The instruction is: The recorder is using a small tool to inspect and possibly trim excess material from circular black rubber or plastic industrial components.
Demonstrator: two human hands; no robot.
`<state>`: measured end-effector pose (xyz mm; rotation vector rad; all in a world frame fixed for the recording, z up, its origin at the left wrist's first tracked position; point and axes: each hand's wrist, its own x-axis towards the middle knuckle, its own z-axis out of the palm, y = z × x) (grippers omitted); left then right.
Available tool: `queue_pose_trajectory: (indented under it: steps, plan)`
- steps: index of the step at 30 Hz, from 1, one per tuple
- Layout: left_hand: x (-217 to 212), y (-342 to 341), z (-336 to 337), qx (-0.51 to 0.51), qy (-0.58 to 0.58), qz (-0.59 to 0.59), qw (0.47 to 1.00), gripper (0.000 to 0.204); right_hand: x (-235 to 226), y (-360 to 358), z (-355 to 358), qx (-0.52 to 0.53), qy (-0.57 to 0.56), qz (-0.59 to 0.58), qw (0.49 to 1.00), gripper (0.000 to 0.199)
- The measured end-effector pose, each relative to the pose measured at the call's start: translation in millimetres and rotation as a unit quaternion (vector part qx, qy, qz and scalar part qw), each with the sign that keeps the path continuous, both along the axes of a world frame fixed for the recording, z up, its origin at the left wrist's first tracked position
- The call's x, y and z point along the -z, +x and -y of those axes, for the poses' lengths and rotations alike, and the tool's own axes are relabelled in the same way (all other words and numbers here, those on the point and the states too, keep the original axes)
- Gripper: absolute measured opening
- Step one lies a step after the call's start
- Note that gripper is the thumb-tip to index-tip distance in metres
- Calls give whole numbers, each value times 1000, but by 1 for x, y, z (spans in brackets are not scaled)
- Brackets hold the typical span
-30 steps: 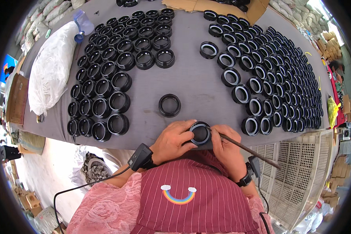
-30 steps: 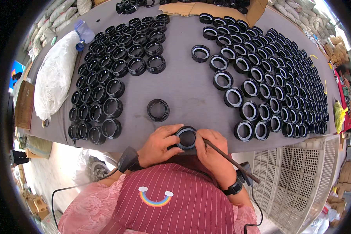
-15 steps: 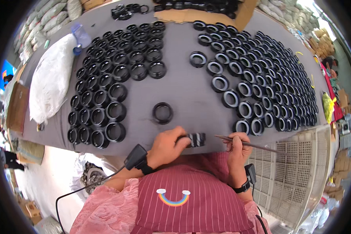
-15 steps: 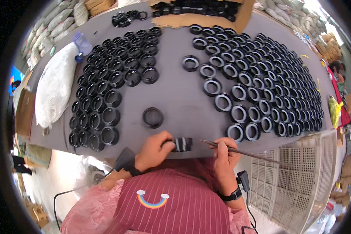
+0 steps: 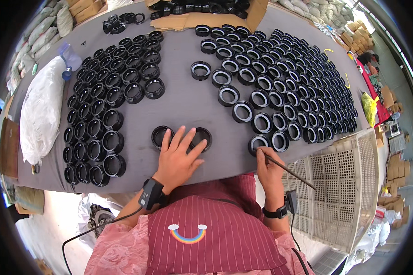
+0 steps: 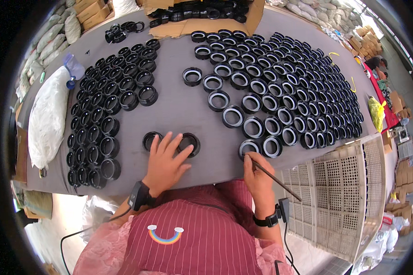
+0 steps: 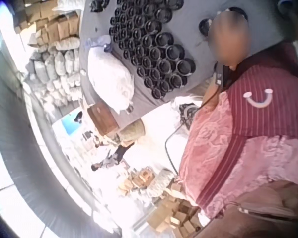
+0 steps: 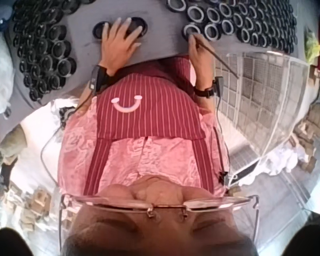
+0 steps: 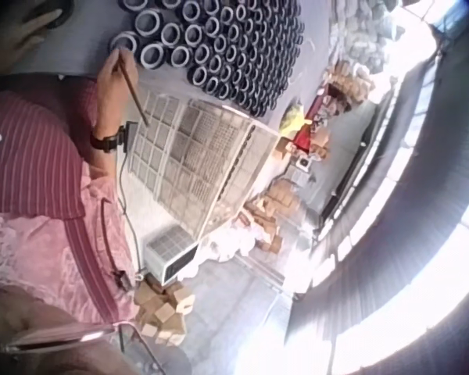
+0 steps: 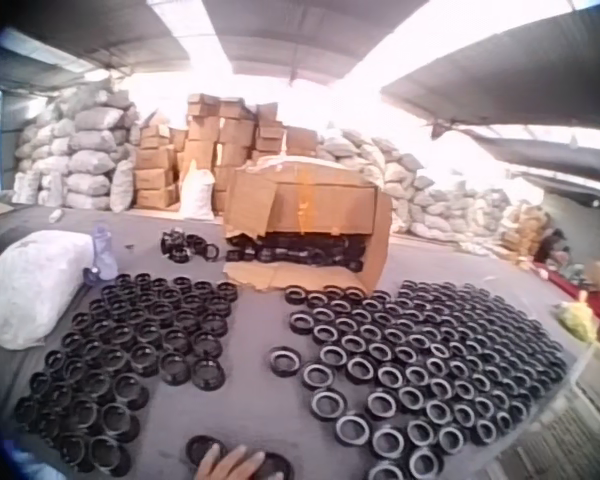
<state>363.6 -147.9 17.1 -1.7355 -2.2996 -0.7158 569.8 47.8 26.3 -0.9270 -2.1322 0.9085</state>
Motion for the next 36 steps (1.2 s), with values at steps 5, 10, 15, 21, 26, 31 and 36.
queue_pose_trajectory:
  steps: [5,10,15,21,26,31,36]
  plan:
    - [2,-16,-4,-73,-32,-9,997,51,0,-28,31,-114,-29,-5,993,7]
    - [-6,-7,11,-46,68,53,995,60,8,-41,55,-218,-161,-37,962,12]
    - [1,20,15,55,59,238,968,63,13,-34,55,-163,-302,-162,925,11]
    - [13,22,12,67,48,199,976,37,14,-30,60,-205,-239,-89,945,11]
    - [11,21,11,77,47,169,981,25,4,-38,50,-235,-176,-29,955,4]
    - [10,18,7,89,59,178,978,25,-18,-45,37,-219,31,26,975,3]
    - [13,14,7,94,64,196,974,22,-13,-64,40,-194,86,12,977,4]
